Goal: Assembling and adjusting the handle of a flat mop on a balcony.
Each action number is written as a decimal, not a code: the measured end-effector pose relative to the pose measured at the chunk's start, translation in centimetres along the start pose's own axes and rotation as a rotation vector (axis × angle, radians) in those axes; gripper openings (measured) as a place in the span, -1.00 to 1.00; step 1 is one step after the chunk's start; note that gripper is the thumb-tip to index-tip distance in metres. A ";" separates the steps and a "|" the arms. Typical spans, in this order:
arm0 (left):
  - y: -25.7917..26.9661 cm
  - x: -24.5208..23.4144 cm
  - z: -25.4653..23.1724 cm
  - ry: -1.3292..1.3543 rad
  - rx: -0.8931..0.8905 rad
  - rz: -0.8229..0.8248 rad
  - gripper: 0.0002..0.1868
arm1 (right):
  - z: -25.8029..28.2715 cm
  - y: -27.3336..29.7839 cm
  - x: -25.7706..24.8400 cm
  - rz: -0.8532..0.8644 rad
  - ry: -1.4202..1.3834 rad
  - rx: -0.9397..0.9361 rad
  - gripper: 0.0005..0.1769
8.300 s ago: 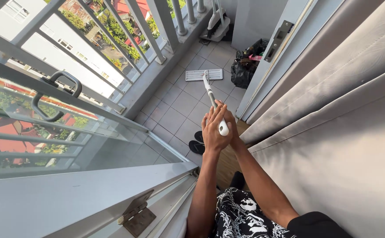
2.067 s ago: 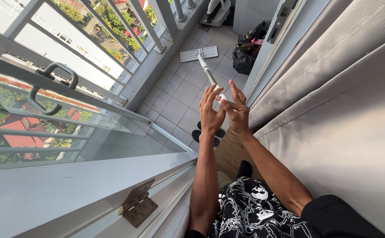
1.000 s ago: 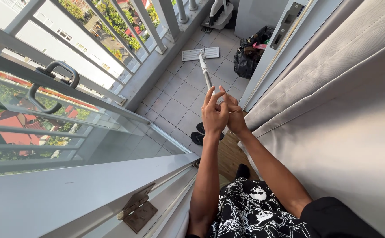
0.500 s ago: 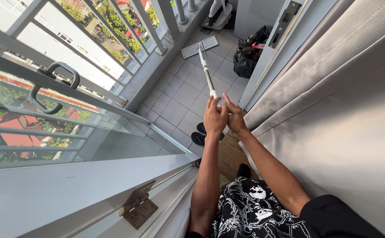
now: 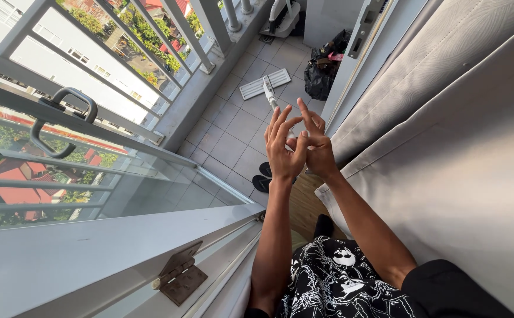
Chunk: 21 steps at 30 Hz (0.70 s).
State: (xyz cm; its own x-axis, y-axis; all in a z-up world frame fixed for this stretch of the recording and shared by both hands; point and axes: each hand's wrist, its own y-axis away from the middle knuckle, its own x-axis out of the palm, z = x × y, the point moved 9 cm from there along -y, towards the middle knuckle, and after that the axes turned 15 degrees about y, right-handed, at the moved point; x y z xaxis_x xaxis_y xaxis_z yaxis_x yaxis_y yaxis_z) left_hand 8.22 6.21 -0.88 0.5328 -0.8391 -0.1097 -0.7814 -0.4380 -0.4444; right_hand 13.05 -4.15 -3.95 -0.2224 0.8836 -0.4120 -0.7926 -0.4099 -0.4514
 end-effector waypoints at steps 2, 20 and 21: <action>-0.3 0.0 -2.4 0.011 0.054 0.003 -0.67 | 2.2 -0.1 -1.6 -0.012 -0.007 -0.012 -0.89; -1.0 -2.4 -6.7 0.251 0.299 -0.091 -0.51 | 5.8 -1.4 -1.4 -0.054 -0.069 -0.170 -0.87; -1.1 -2.3 -6.3 0.229 0.283 -0.082 -0.52 | 5.2 -1.4 -1.1 -0.036 -0.071 -0.141 -0.88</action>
State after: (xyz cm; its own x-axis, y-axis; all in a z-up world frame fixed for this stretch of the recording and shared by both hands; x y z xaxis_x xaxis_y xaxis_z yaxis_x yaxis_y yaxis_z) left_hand 5.78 6.59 5.47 0.4781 -0.8695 0.1241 -0.6015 -0.4271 -0.6751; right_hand 11.48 -3.34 1.27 -0.2389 0.9098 -0.3393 -0.7140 -0.4014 -0.5736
